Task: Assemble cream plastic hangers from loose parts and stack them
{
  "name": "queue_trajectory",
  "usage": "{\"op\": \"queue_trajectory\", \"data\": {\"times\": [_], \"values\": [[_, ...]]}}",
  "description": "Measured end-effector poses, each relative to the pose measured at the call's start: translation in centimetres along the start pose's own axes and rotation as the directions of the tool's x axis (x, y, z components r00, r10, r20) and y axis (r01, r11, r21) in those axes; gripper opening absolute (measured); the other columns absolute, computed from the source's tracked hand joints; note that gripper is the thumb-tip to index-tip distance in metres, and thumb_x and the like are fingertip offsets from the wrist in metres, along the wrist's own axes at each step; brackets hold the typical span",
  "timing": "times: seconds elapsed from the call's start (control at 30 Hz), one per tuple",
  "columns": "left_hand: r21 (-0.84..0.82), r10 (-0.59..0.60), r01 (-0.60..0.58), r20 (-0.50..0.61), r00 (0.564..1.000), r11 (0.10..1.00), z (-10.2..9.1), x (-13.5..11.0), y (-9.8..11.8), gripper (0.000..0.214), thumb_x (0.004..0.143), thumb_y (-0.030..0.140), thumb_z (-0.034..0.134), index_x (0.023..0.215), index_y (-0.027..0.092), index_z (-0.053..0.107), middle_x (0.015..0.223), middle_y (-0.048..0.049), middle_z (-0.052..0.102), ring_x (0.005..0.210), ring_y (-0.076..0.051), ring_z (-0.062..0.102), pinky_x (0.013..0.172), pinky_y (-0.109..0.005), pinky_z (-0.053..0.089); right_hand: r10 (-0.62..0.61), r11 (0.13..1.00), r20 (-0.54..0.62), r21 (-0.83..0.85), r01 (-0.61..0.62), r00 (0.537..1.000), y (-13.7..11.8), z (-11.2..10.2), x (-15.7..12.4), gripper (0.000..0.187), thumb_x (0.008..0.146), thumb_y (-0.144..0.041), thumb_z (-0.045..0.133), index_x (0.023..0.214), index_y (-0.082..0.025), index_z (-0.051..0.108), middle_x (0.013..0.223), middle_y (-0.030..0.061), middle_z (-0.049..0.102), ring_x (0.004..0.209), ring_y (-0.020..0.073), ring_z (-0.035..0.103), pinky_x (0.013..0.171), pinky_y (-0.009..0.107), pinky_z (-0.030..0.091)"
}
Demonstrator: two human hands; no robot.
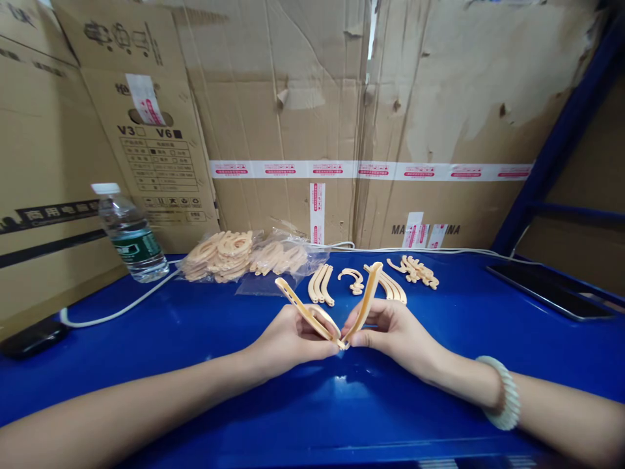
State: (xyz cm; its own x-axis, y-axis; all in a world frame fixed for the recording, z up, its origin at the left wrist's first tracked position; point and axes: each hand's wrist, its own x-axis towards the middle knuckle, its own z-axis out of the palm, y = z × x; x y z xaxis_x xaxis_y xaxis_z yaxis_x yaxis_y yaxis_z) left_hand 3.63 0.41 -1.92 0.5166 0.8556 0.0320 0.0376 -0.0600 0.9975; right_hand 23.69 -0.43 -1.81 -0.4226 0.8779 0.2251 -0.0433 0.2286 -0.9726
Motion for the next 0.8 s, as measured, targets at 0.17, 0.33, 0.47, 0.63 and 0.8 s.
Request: {"op": "queue_trajectory", "data": {"times": [0.17,0.33,0.47,0.63,0.8], "values": [[-0.027,-0.011,0.01,-0.045,0.999,1.0,0.3,0.0,-0.2,0.019,0.059,0.016,0.082,0.071,0.015,0.068,0.073,-0.0021,0.073,0.071,-0.019,0.069,0.07,-0.027,0.052,0.0,0.999,-0.024,-0.039,-0.001,1.0,0.2,0.1,-0.2,0.021,0.064,-0.03,0.083,0.075,-0.018,0.07,0.074,0.0019,0.072,0.072,0.0175,0.068,0.073,0.03,0.054],[-0.039,-0.023,0.019,-0.101,0.995,0.999,0.3,0.0,-0.2,0.017,0.058,0.018,0.082,0.068,0.014,0.069,0.067,-0.0007,0.071,0.064,-0.016,0.067,0.065,-0.026,0.05,-0.004,0.997,-0.054,-0.083,-0.001,0.999,0.1,0.5,-0.4,0.021,0.065,-0.03,0.082,0.077,-0.018,0.07,0.075,0.0022,0.071,0.073,0.0179,0.067,0.069,0.029,0.055],[-0.048,-0.008,0.005,-0.069,0.998,0.999,0.2,0.1,-0.1,0.018,0.06,0.021,0.083,0.072,0.014,0.07,0.072,-0.0038,0.074,0.07,-0.02,0.069,0.074,-0.03,0.052,0.003,0.998,-0.068,-0.067,-0.008,0.998,0.0,0.6,-0.1,0.024,0.064,-0.033,0.083,0.076,-0.017,0.069,0.072,0.0018,0.069,0.066,0.0166,0.066,0.065,0.029,0.055],[-0.067,0.003,-0.011,-0.112,0.994,0.998,0.3,0.1,0.1,0.022,0.063,0.024,0.082,0.078,0.014,0.069,0.075,-0.005,0.075,0.074,-0.02,0.07,0.078,-0.032,0.053,0.1,0.995,-0.179,0.03,-0.097,0.979,0.3,0.3,0.4,0.034,0.053,-0.032,0.088,0.069,-0.017,0.062,0.07,0.0003,0.068,0.061,0.0157,0.065,0.058,0.028,0.056],[-0.146,-0.048,0.022,-0.177,0.983,0.989,-0.3,-0.1,0.3,0.025,0.06,0.019,0.084,0.077,0.013,0.068,0.073,-0.005,0.074,0.072,-0.019,0.07,0.074,-0.028,0.054,0.11,0.992,-0.128,0.07,-0.102,0.986,0.1,-1.4,0.8,0.035,0.055,-0.03,0.088,0.069,-0.017,0.059,0.073,-0.0002,0.068,0.063,0.0145,0.066,0.059,0.026,0.056]]}}
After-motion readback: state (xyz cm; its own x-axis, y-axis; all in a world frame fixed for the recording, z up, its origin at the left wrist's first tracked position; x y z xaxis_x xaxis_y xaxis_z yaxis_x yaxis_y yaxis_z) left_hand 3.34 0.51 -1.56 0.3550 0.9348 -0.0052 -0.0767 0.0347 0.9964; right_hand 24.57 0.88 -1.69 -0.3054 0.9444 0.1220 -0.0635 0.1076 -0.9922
